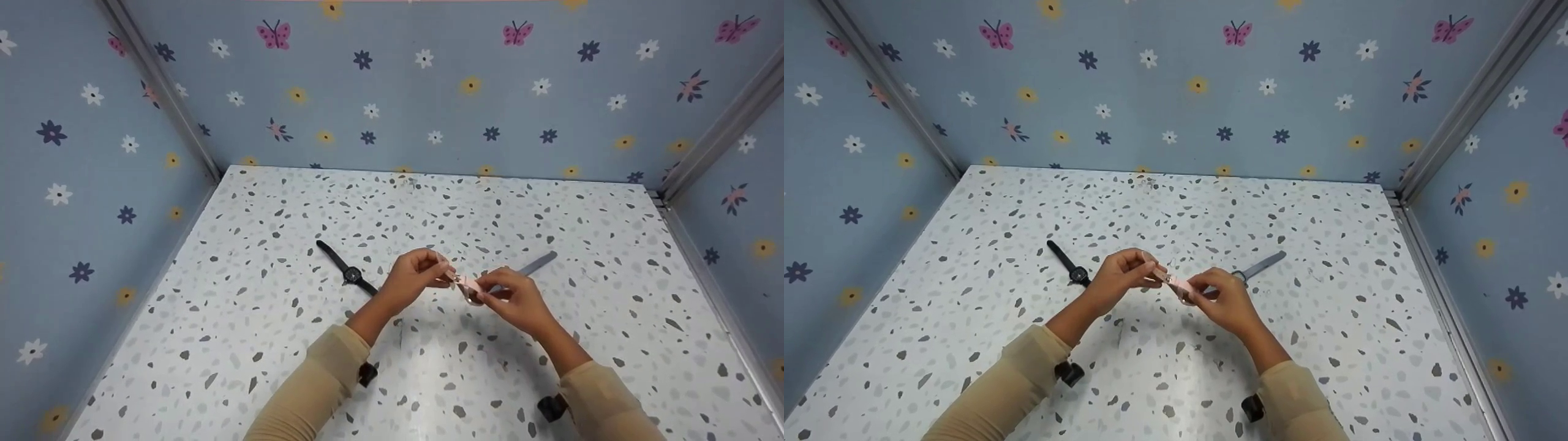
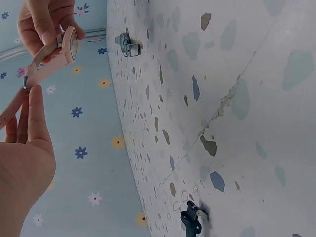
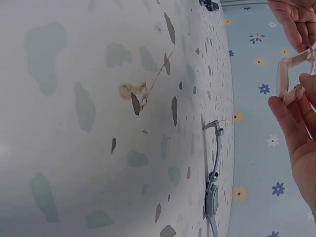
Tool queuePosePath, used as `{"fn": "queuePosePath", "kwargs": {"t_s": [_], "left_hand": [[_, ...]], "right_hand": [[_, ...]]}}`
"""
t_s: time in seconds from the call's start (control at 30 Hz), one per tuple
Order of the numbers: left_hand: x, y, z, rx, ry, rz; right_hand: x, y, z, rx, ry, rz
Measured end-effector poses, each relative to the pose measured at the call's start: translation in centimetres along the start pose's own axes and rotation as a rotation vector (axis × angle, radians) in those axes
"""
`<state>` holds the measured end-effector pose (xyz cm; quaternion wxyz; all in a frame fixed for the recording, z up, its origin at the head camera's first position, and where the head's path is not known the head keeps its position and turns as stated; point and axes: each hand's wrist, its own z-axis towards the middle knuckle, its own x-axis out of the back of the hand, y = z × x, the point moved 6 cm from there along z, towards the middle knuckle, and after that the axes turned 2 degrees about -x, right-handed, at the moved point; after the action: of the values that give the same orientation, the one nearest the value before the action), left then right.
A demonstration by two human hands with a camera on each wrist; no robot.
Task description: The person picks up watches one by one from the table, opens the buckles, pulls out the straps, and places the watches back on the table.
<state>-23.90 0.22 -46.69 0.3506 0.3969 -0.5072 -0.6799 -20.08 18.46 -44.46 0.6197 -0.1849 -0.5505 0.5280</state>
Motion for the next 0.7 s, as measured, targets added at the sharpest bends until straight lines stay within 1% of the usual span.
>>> {"fn": "queuePosePath", "kwargs": {"t_s": [0.1,0.27,0.37,0.53,0.7], "left_hand": [[0.1,0.3,-0.1,-0.005,0.001,0.008],[0.5,0.6,-0.2,-0.016,0.025,0.048],[0.7,0.7,-0.2,-0.024,0.039,0.065],[1.0,0.8,-0.2,-0.033,0.050,0.062],[1.3,0.8,-0.2,-0.036,0.077,0.099]], "right_hand": [[0.0,-0.1,-0.1,0.000,-0.002,0.004],[0.2,-0.1,-0.2,0.004,0.001,0.019],[0.2,0.0,-0.2,0.002,0.000,0.019],[0.2,0.1,-0.3,-0.017,-0.006,0.026],[0.4,0.1,-0.2,-0.020,-0.007,0.041]]}}
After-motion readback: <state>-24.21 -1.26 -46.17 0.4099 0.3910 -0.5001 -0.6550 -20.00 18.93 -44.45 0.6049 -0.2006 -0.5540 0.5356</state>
